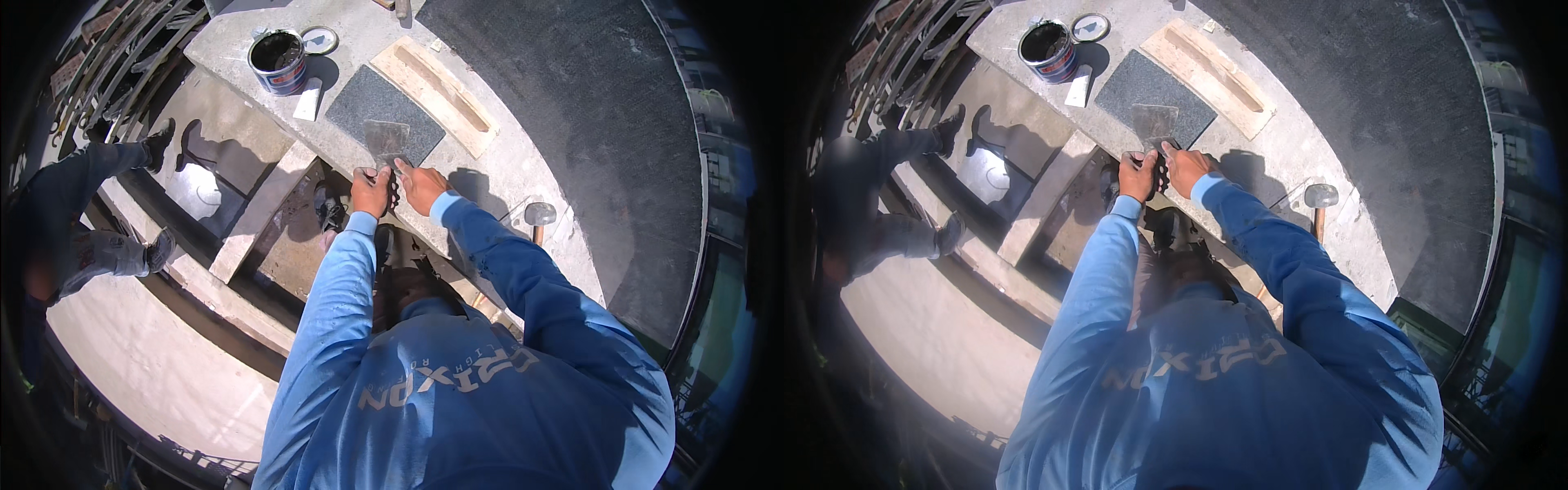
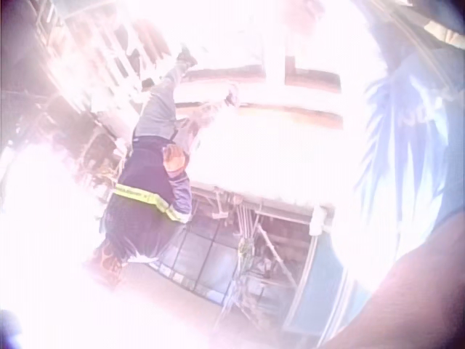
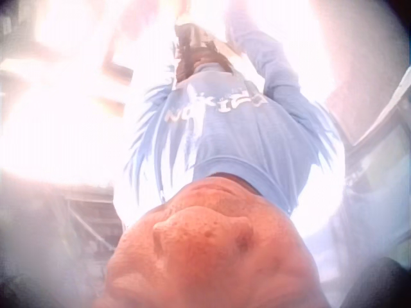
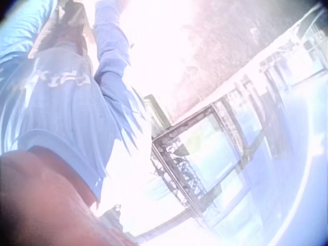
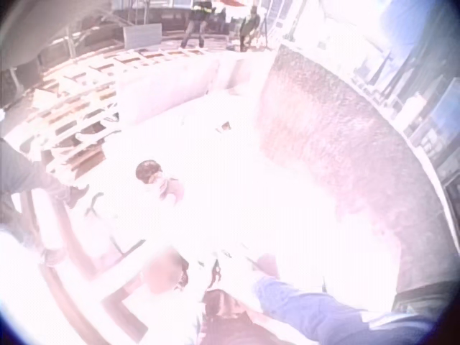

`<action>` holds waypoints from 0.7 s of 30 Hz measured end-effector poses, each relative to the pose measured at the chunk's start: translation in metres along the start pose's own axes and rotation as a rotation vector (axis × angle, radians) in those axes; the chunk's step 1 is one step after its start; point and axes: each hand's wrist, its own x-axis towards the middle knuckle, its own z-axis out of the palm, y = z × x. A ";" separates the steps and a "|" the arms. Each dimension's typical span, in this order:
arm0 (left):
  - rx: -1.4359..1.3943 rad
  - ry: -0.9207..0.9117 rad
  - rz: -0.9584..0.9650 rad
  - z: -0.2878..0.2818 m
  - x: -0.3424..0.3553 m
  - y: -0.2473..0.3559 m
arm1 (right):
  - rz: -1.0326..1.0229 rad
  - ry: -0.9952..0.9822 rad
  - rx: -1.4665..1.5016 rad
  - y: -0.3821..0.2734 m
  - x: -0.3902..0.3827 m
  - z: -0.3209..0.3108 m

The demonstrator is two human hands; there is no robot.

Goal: The person applies adhesive to a slate tile using a trowel, then positions and secures the tile on a roof surface with a hammer. The person repeats this process for multiple tiles, ensuring each is properly aligned and fixed.

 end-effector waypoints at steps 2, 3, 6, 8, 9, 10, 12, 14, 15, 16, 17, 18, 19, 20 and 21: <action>-0.042 -0.046 -0.037 0.002 -0.004 0.011 | 0.154 0.058 0.074 -0.002 0.032 -0.035; -0.053 -0.062 -0.059 0.000 -0.007 0.012 | 0.226 0.081 0.121 -0.007 0.043 -0.046; 0.190 0.004 0.100 -0.007 -0.005 0.000 | 0.177 0.078 0.065 0.000 0.008 0.000; 0.175 0.029 0.059 -0.005 0.003 -0.018 | 0.213 -0.013 0.042 -0.016 -0.013 -0.009; 0.135 0.024 0.061 -0.005 0.012 -0.025 | 0.239 0.029 0.099 -0.020 0.004 -0.023; 0.112 0.000 0.049 -0.003 0.011 -0.030 | 0.286 0.069 0.174 -0.013 0.022 -0.032; 0.158 0.000 0.110 -0.008 0.012 -0.042 | 0.329 0.077 0.258 -0.015 0.025 -0.037; 0.286 0.037 0.313 -0.013 0.017 -0.060 | 0.218 0.100 0.202 -0.003 0.004 -0.001; 0.339 0.067 0.445 -0.011 0.021 -0.062 | 0.156 0.114 0.161 0.004 0.001 0.007; 0.339 0.076 0.418 -0.011 0.020 -0.061 | 0.247 0.024 0.197 -0.008 0.007 -0.017; 0.286 0.032 0.313 -0.007 0.015 -0.052 | 0.236 0.158 0.239 0.004 0.021 -0.016; 0.237 0.008 0.205 -0.005 0.012 -0.043 | 0.330 0.059 0.287 0.000 0.036 -0.035; 0.187 -0.011 0.098 -0.007 0.008 -0.038 | 0.335 0.024 0.299 -0.001 0.034 -0.035; 0.210 -0.002 0.093 -0.006 0.011 -0.035 | 0.337 -0.011 0.295 -0.004 0.032 -0.039; 0.242 0.005 0.084 -0.008 0.010 -0.033 | 0.254 0.019 0.256 0.002 0.012 -0.015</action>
